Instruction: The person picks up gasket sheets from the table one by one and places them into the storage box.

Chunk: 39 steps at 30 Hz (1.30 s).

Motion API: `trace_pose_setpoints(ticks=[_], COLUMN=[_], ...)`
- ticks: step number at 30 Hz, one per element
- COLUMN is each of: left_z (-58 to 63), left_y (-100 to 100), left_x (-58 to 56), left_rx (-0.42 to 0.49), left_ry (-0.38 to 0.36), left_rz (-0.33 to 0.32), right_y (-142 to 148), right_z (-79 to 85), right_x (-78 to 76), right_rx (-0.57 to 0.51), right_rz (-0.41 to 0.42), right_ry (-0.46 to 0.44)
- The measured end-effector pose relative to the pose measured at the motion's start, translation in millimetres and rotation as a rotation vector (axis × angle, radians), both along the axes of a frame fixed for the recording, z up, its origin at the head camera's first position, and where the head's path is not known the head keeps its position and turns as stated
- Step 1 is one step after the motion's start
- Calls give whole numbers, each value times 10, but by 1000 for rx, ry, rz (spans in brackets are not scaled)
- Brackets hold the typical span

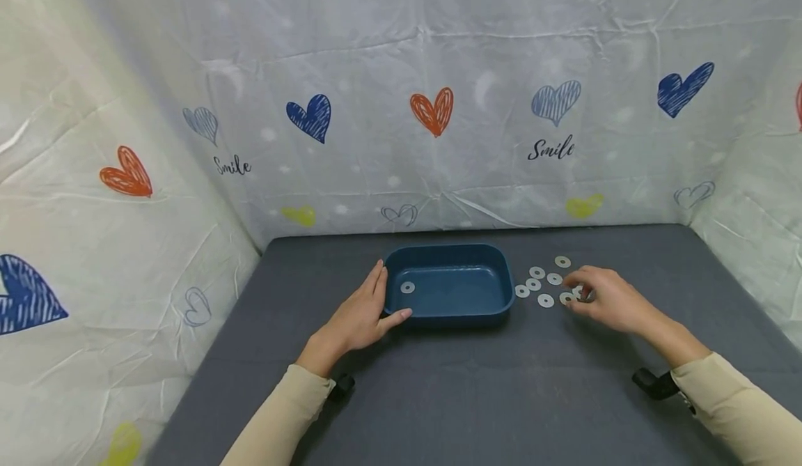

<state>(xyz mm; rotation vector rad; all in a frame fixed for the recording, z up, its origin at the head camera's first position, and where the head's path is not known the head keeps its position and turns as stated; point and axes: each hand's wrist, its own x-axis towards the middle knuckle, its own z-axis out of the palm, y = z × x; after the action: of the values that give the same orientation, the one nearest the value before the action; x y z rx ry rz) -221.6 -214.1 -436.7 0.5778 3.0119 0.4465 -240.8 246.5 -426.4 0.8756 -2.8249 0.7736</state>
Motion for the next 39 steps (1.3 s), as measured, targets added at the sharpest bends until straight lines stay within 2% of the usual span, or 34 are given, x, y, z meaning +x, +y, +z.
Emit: trace_pose_setpoints(ticks=[15,25,39], left_z=[23,30,1], left_y=[4,9,-4], left_x=[4,9,-3], left_rx=[-5,-6,2], left_ry=[-21,-27,-25], left_rz=[6,2,7], right_y=[230,269,288], right_z=[-169,-285,-292], right_x=[-172,-309,-398], right_rx=[24,3,-11], right_rz=[-43,-49,-79], right_ry=[-25,-35,-113])
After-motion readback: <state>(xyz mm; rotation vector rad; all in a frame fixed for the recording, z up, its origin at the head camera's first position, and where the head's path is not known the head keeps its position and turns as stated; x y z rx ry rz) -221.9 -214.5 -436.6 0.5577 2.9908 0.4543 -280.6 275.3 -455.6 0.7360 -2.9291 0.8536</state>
